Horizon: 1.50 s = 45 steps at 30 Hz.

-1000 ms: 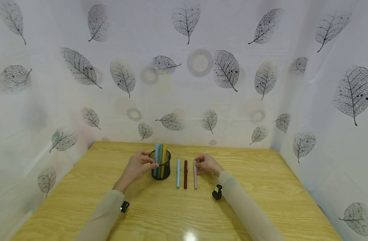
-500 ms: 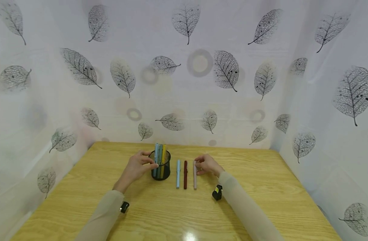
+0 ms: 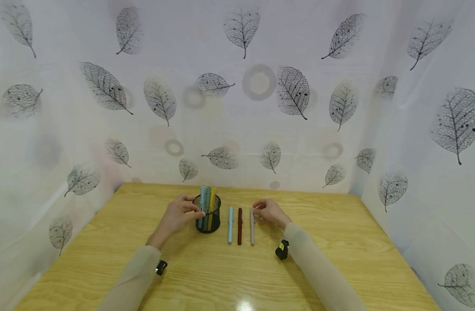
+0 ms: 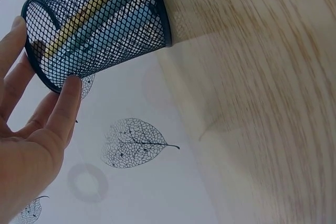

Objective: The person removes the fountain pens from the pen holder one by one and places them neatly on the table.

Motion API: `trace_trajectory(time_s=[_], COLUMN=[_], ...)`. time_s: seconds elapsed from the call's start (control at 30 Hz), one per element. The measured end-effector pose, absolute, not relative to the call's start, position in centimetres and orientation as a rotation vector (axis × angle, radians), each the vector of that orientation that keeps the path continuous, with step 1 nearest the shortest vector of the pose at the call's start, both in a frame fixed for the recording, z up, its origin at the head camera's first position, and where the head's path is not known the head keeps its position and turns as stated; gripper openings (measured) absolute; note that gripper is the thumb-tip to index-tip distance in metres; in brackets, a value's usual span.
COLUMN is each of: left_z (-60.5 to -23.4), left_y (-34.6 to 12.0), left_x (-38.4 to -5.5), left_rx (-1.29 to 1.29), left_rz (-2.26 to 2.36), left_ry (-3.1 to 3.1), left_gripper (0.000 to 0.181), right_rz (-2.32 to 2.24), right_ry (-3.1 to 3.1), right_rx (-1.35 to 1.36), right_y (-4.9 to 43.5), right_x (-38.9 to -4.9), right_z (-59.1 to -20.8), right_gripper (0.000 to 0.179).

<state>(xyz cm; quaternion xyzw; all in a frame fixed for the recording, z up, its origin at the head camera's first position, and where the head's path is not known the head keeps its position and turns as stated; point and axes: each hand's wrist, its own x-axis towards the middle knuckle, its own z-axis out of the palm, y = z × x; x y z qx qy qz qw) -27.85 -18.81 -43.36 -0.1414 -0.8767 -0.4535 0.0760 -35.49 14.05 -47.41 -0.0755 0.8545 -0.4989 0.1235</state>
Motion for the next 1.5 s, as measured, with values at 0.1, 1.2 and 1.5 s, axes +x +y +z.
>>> trace_trajectory(time_s=[0.1,1.2,1.5], left_z=[-43.5,-43.4,-43.4], left_y=[-18.8,-18.6,-18.7], left_x=[-27.9,-28.1,-28.0], left_rx=[-0.421,-0.388,-0.367], left_rz=[-1.367,-1.381,-1.395], left_ry=[-2.631,-2.651,-2.638], left_gripper=[0.021,0.022,0.023], right_rz=[-1.458,-1.478,-1.486], right_ry=[2.536,2.712,2.683], right_rx=[-0.208,-0.768,-0.890], right_y=[14.0,9.6,8.0], right_x=[-35.5,-34.9,-34.8], right_z=[-47.4,-46.5,-46.3], right_gripper=[0.019,0.023,0.020])
